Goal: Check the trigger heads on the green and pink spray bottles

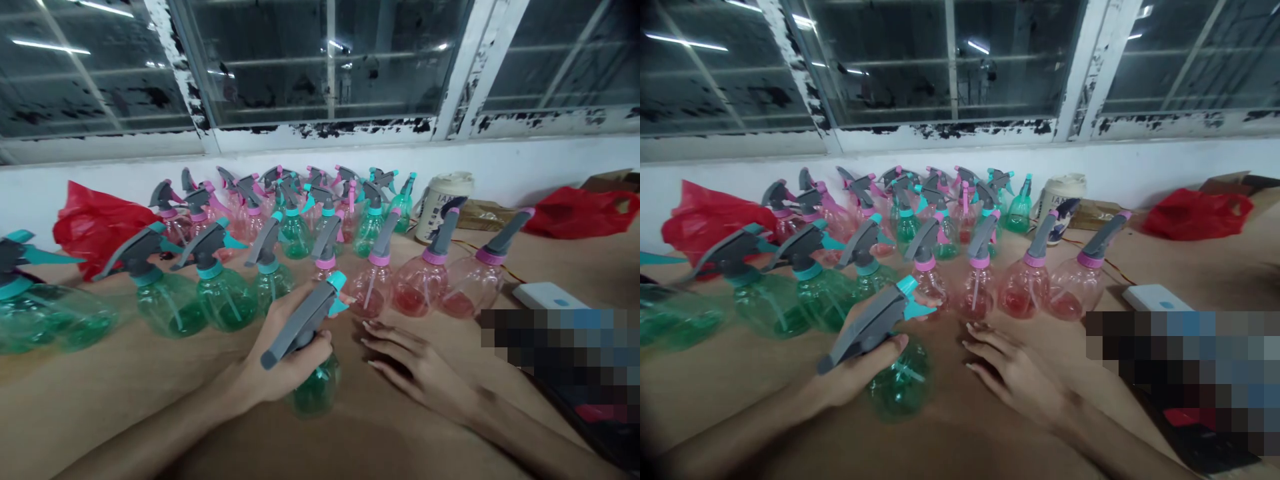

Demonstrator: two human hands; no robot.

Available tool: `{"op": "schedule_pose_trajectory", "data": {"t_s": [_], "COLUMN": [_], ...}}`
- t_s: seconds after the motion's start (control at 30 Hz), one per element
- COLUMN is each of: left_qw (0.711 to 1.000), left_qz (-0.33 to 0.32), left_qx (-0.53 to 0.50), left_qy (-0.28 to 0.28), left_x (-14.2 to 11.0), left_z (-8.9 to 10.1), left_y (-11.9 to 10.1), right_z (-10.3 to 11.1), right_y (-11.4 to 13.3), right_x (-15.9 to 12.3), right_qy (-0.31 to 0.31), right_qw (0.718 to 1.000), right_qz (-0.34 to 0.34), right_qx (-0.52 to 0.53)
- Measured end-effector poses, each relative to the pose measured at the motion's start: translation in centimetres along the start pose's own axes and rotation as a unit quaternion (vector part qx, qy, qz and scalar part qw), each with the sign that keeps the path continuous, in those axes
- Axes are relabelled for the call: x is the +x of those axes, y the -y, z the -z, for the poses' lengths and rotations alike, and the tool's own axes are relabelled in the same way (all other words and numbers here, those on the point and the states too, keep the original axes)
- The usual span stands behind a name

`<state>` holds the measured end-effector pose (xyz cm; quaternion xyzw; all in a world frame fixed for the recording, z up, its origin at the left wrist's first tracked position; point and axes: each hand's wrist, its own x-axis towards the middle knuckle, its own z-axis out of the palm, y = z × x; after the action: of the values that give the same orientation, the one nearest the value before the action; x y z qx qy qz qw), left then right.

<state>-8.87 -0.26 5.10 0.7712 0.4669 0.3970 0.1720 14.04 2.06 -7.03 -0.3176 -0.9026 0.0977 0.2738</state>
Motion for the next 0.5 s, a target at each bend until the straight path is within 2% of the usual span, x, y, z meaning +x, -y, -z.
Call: {"op": "schedule_pose_trajectory", "data": {"t_s": [0.13, 0.27, 0.5], "left_qw": [0.999, 0.998, 0.997], "left_qz": [-0.020, 0.001, 0.024], "left_qx": [-0.040, -0.059, -0.070], "left_qy": [0.015, 0.029, 0.038], "left_x": [0.12, 0.29, 0.32], "left_z": [-0.52, -0.54, -0.23], "left_y": [-0.02, -0.22, -0.29], "right_z": [-0.25, -0.13, -0.06], "right_y": [0.40, 0.72, 0.75], "right_x": [0.17, 0.31, 0.38], "right_qy": [0.011, 0.034, 0.029], "right_qw": [1.000, 0.999, 0.999], "right_qz": [-0.014, -0.029, -0.025], "right_qx": [0.017, 0.015, 0.021]}}
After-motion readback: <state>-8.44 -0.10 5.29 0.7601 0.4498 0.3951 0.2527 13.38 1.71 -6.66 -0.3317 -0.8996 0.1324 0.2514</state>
